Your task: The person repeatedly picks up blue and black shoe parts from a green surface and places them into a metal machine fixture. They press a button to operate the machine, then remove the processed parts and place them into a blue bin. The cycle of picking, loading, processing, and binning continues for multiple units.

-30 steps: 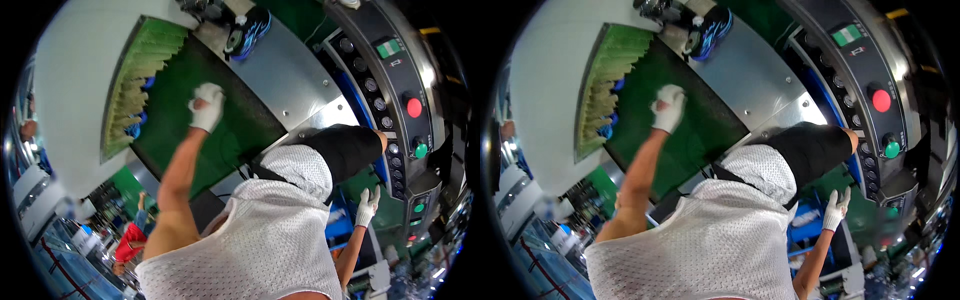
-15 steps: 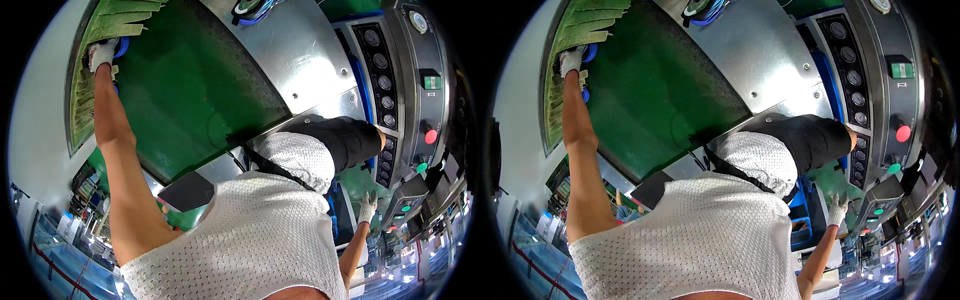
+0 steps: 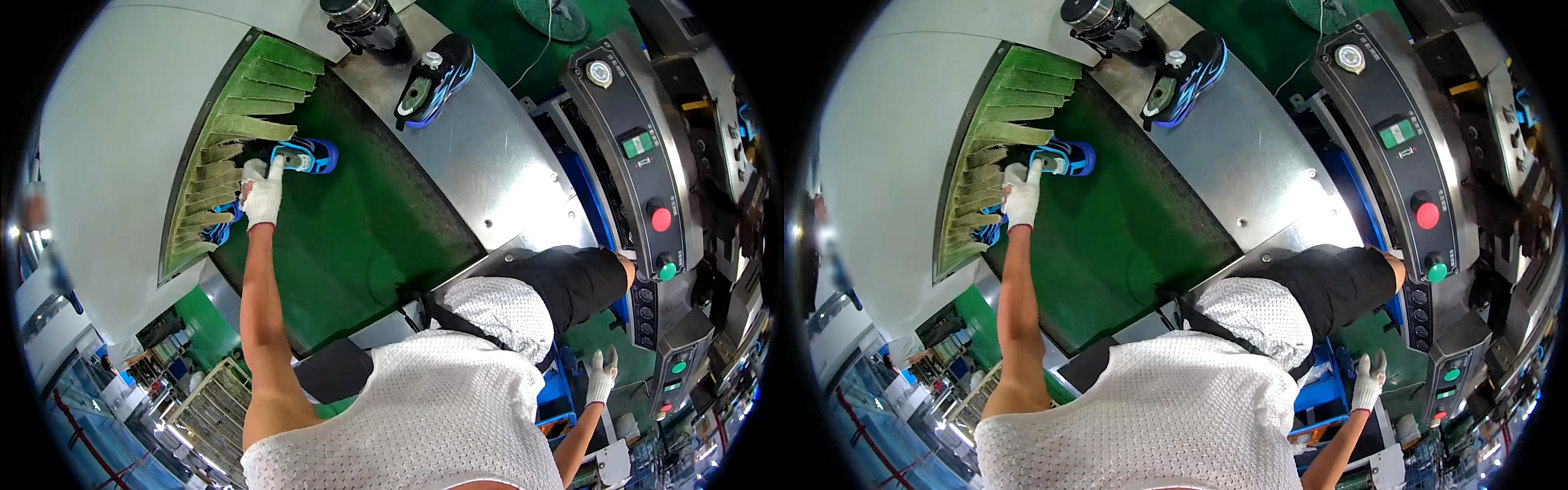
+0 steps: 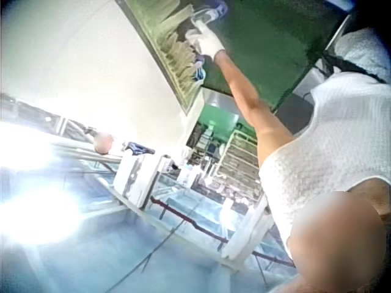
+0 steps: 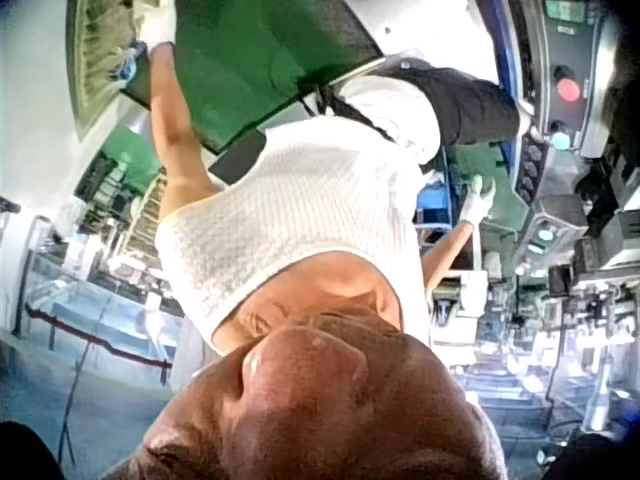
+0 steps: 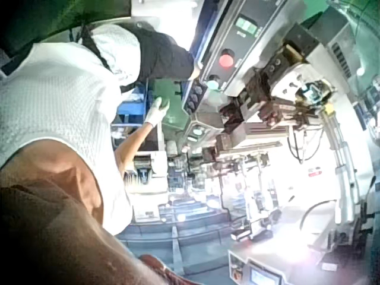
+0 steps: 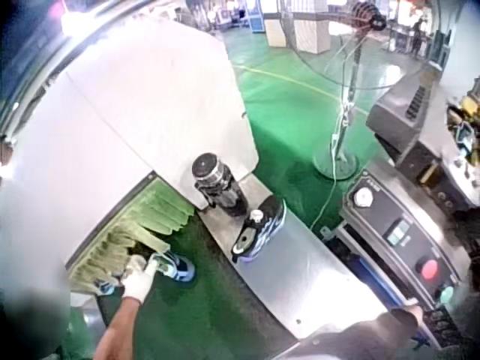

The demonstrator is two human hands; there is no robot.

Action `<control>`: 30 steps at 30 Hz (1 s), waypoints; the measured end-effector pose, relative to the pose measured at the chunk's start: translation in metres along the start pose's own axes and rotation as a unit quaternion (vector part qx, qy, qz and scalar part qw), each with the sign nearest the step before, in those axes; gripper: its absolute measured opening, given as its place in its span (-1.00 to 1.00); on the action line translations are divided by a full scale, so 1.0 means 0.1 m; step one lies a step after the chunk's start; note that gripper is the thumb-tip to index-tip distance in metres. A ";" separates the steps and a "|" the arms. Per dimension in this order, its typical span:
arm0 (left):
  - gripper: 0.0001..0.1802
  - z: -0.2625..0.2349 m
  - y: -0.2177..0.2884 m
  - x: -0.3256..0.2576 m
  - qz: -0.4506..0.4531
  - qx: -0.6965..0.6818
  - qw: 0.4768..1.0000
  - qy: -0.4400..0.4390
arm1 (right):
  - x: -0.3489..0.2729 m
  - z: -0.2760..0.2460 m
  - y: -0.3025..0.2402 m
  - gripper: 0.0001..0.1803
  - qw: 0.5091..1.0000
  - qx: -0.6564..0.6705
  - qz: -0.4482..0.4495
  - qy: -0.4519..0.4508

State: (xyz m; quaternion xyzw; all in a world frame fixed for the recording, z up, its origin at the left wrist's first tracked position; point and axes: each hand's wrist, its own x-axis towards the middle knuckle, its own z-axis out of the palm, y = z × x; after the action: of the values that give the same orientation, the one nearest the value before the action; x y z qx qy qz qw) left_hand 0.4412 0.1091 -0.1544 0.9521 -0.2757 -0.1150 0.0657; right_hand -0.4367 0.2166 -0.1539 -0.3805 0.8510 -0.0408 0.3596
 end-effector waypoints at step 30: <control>-0.36 -0.99 5.01 -3.09 0.878 -0.101 0.465 -0.043 | -0.69 -0.07 -2.71 -0.09 0.940 0.147 -0.241 -0.194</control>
State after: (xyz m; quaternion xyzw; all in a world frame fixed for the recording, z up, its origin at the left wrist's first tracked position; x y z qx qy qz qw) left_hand -0.0426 -0.1385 0.0923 0.1890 -0.9558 -0.0647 0.2157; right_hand -0.2428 0.0698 -0.0156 -0.5175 0.6323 -0.1761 0.5490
